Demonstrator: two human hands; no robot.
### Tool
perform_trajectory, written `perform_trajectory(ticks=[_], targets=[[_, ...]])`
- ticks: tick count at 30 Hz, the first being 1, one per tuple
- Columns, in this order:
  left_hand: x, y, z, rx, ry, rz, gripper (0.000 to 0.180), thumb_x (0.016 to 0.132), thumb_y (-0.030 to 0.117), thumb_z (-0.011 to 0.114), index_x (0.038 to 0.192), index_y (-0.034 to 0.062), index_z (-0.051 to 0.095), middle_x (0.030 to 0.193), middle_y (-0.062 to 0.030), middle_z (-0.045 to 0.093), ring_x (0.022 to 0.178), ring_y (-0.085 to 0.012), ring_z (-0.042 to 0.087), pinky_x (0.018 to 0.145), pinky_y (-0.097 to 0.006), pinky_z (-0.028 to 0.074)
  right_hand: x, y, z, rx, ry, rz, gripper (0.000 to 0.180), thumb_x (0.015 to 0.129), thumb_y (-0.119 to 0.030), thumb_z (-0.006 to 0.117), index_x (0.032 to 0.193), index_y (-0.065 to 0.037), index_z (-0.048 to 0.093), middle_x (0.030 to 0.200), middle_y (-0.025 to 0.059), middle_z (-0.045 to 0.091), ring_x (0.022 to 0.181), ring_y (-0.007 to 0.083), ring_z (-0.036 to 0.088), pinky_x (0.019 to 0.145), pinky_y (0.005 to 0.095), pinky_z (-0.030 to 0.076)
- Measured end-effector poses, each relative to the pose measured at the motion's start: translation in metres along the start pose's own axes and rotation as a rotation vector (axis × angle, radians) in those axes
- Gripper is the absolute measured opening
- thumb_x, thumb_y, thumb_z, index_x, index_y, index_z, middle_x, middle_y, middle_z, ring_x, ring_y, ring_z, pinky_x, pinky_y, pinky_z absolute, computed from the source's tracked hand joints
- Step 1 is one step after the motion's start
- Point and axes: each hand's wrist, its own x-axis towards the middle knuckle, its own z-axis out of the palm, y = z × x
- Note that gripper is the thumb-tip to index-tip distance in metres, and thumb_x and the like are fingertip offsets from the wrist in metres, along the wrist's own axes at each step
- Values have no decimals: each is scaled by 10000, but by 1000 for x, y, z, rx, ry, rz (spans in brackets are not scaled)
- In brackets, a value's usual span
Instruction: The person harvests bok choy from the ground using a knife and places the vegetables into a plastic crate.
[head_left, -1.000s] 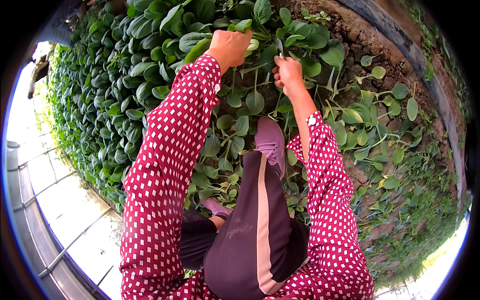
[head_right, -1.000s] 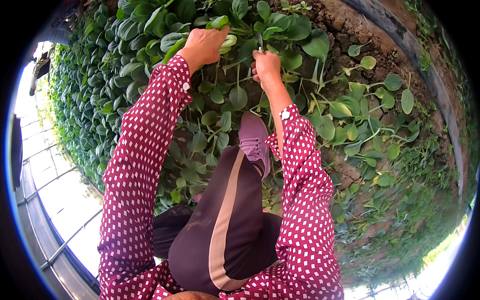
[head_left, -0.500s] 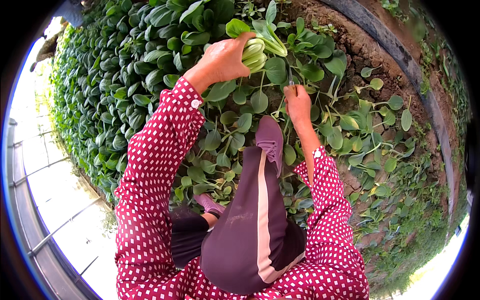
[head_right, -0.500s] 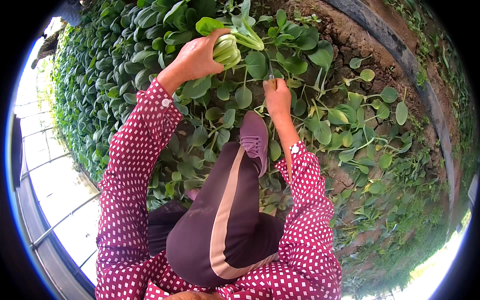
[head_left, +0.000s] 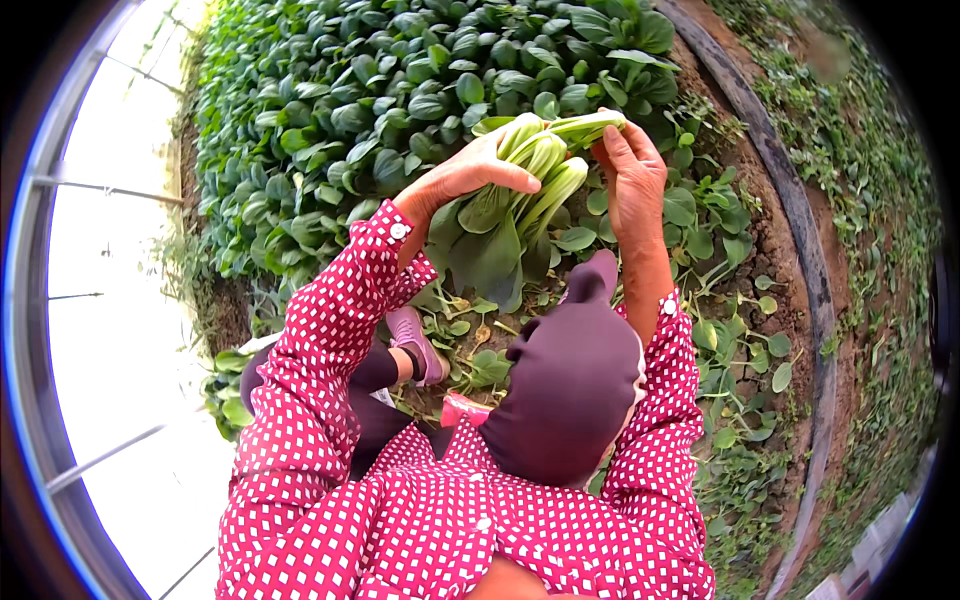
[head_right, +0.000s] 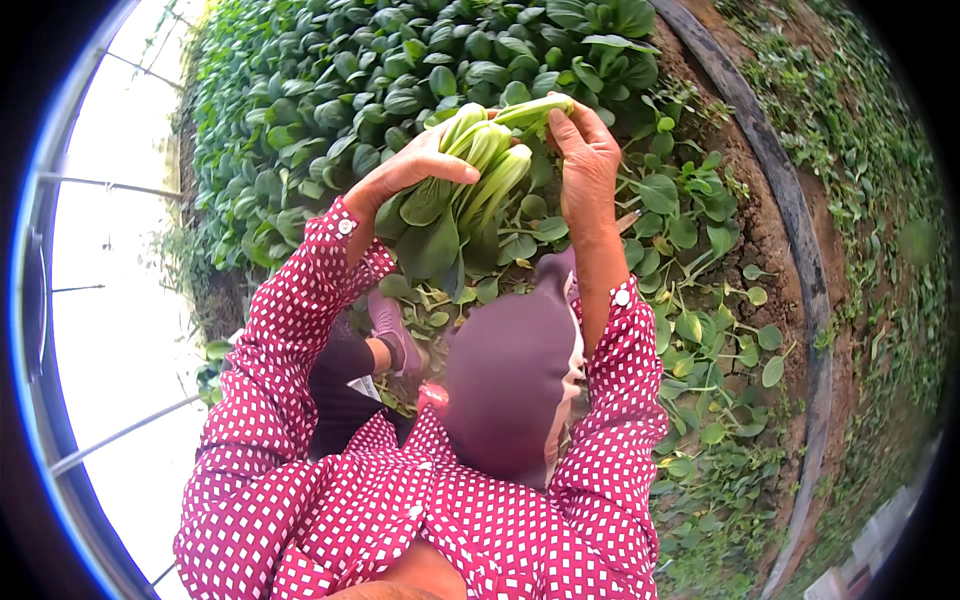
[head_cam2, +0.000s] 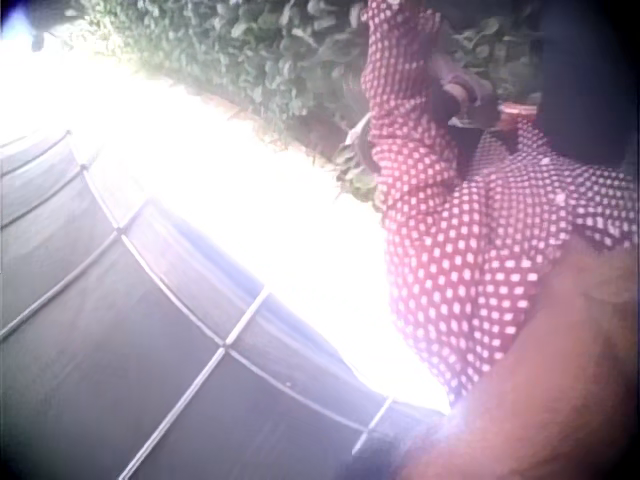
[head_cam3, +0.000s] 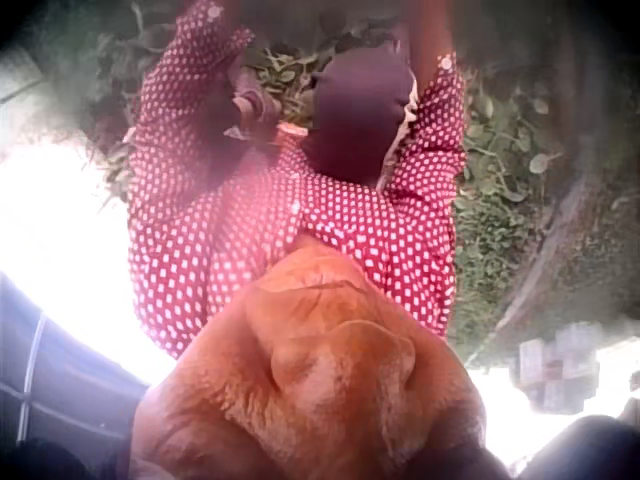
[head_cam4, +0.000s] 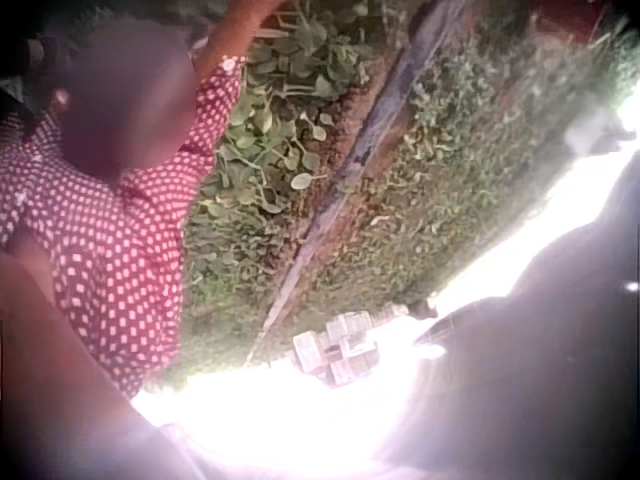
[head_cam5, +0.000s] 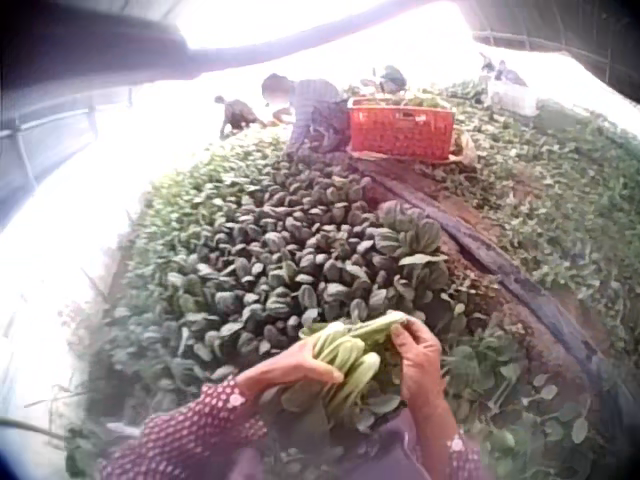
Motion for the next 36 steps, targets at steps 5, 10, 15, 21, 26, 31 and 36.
perform_trajectory(ticks=[5, 10, 15, 21, 26, 31, 36], targets=[[-107, 11, -31, -32, 356, 176, 873, 703, 154, 783, 1463, 32, 371, 1293, -66, 557, 1178, -154, 534, 1052, -307, 388, 2, -34, 74, -353, -113, -180, 196, 953, -153, 660, 1062, 10, 652, 954, -4, 651, 833, 51, 560, 752, 201, 449], [-183, -4, -66, 164, 877, 504, 682, 726, 22, 802, 1325, 20, 475, 1136, -48, 604, 1034, -132, 594, 926, -297, 491, -3, -47, 169, -770, -461, -120, 199, 954, -188, 639, 1012, -1, 675, 855, -19, 640, 759, 32, 524, 689, 196, 417], [-227, -26, -50, -160, 1111, 695, 519, 760, 3, 775, 1203, 18, 505, 1072, -45, 615, 984, -128, 620, 870, -287, 512, -63, 24, 264, -906, -748, -135, 273, 946, -223, 639, 1065, 22, 667, 869, 9, 650, 787, 62, 533, 729, 234, 438], [-270, -39, -38, -620, 1144, 890, 506, 749, -24, 769, 1167, 38, 491, 1074, -46, 607, 980, -137, 618, 875, -286, 510, -110, 64, 320, -734, -672, -132, 269, 972, -211, 610, 1077, 29, 669, 944, 22, 659, 844, 92, 572, 778, 243, 459], [-310, -56, -43, -679, 1114, 1057, 727, 725, 16, 811, 1312, 60, 385, 1195, -52, 556, 1129, -144, 554, 973, -309, 458, -139, 84, 359, -716, -658, -196, 269, 977, -222, 626, 1099, 15, 655, 993, 36, 653, 901, 106, 588, 839, 250, 468], [-350, -63, -48, -438, 1391, 1118, 820, 702, 116, 833, 1338, 45, 320, 1195, -98, 520, 1129, -177, 518, 979, -340, 439, -161, 114, 405, -734, -739, -297, 295, 940, -207, 691, 1066, 38, 583, 992, 128, 654, 884, 154, 630, 778, 278, 528], [-377, -57, -54, -300, 1621, 1097, 866, 714, 129, 811, 1370, 50, 251, 1201, -116, 479, 1130, -203, 509, 973, -356, 437, -177, 130, 437, -732, -825, -462, 287, 930, -174, 702, 1037, 58, 570, 966, 141, 650, 854, 160, 642, 742, 271, 549]])
